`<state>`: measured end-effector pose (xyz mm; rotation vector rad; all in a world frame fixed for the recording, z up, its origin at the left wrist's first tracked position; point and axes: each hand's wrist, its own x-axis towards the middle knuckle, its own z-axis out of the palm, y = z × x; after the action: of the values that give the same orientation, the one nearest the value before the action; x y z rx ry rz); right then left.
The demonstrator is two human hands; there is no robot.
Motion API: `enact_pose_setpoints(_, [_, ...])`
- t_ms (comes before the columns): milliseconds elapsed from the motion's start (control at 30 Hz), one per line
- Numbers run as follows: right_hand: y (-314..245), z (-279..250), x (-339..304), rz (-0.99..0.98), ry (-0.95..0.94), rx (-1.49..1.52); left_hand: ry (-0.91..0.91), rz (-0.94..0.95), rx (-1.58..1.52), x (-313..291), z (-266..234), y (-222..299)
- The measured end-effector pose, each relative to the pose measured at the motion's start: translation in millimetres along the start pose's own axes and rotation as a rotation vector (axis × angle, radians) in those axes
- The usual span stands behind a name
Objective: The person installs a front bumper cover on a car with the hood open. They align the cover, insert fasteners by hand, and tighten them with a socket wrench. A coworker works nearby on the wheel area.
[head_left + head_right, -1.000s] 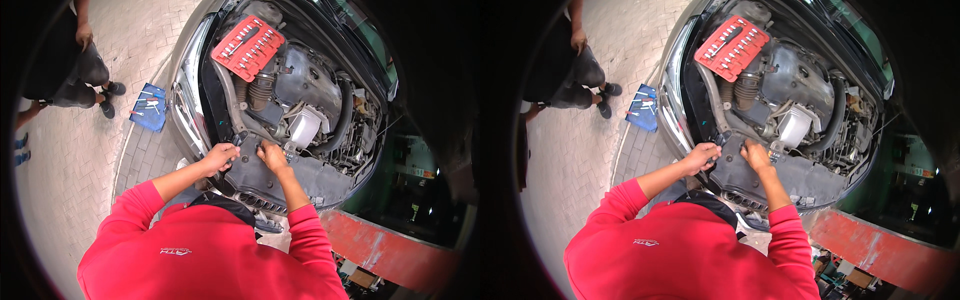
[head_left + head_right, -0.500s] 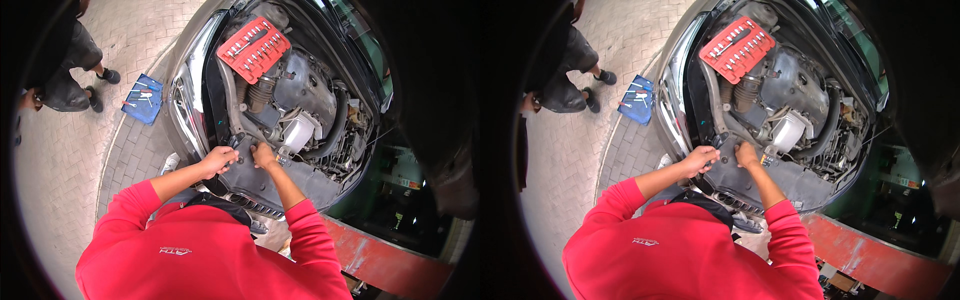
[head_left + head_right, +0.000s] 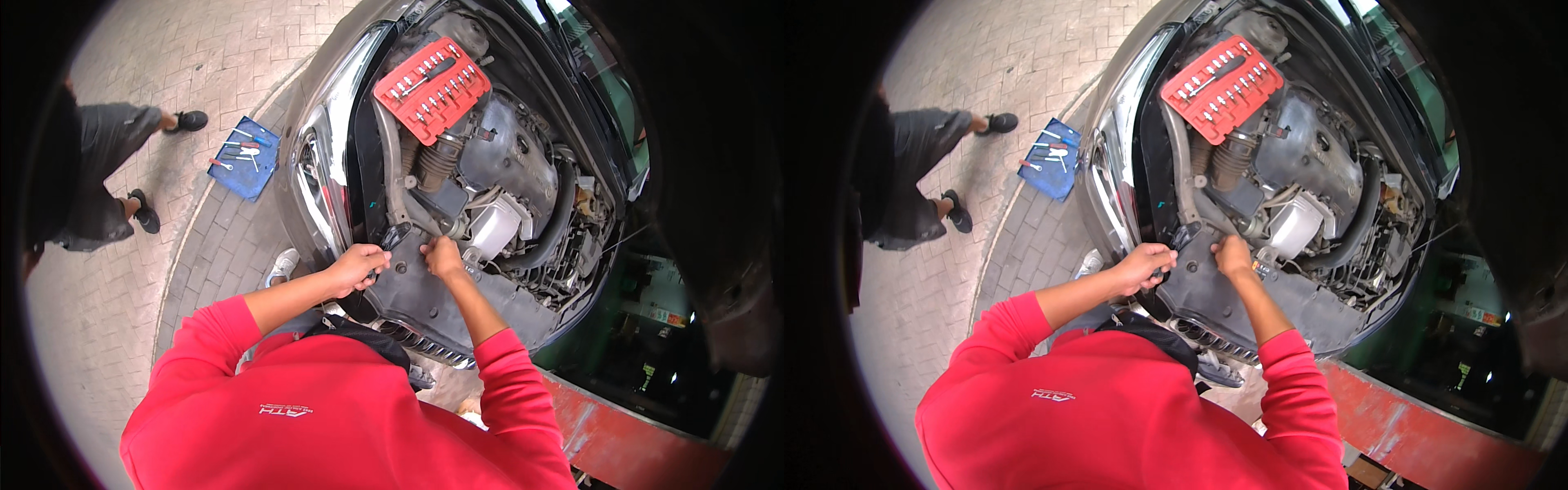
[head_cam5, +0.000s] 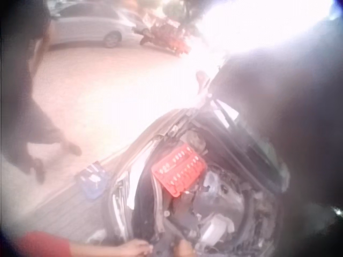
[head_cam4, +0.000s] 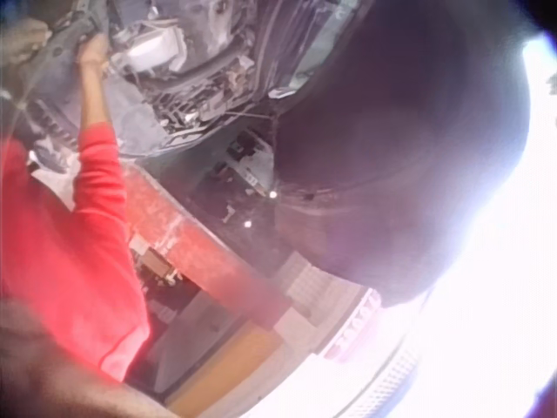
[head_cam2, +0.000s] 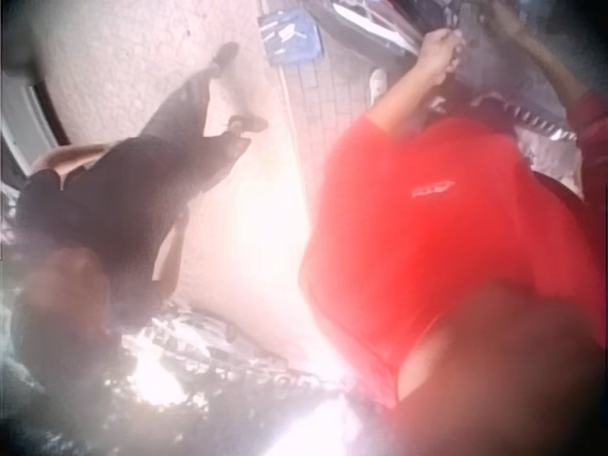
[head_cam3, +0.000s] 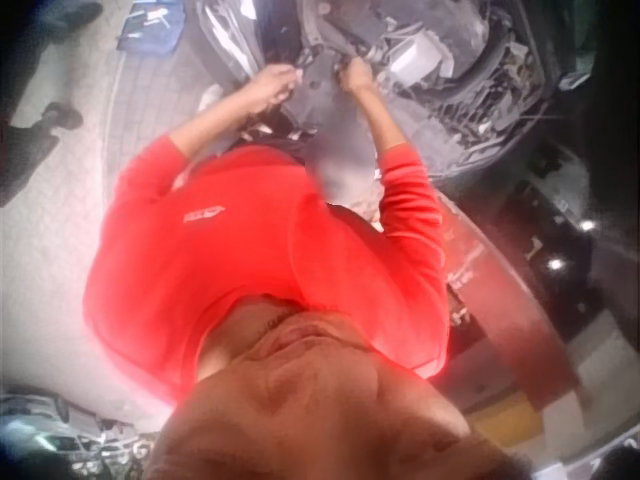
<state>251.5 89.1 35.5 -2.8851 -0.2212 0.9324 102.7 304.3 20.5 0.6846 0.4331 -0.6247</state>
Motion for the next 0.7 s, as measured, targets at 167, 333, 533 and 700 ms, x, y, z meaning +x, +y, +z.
enact_pose_setpoints(167, [1.7,10.0,-3.7,-0.042,0.181,-0.016,-0.004,0.005,0.027,1.5,8.0,3.0])
enact_pose_setpoints(333, [2.1,-11.4,-6.4,0.278,-0.105,0.494,0.006,-0.004,0.045,-2.5,4.9,5.4])
enact_pose_setpoints(533, [-5.4,-29.5,-9.6,0.222,-0.178,0.297,0.033,-0.015,0.010,-15.7,-9.9,4.6])
enact_pose_setpoints(700, [-4.5,-31.8,-4.9,0.236,-0.256,0.261,0.043,-0.055,0.007,-14.8,-5.8,3.2])
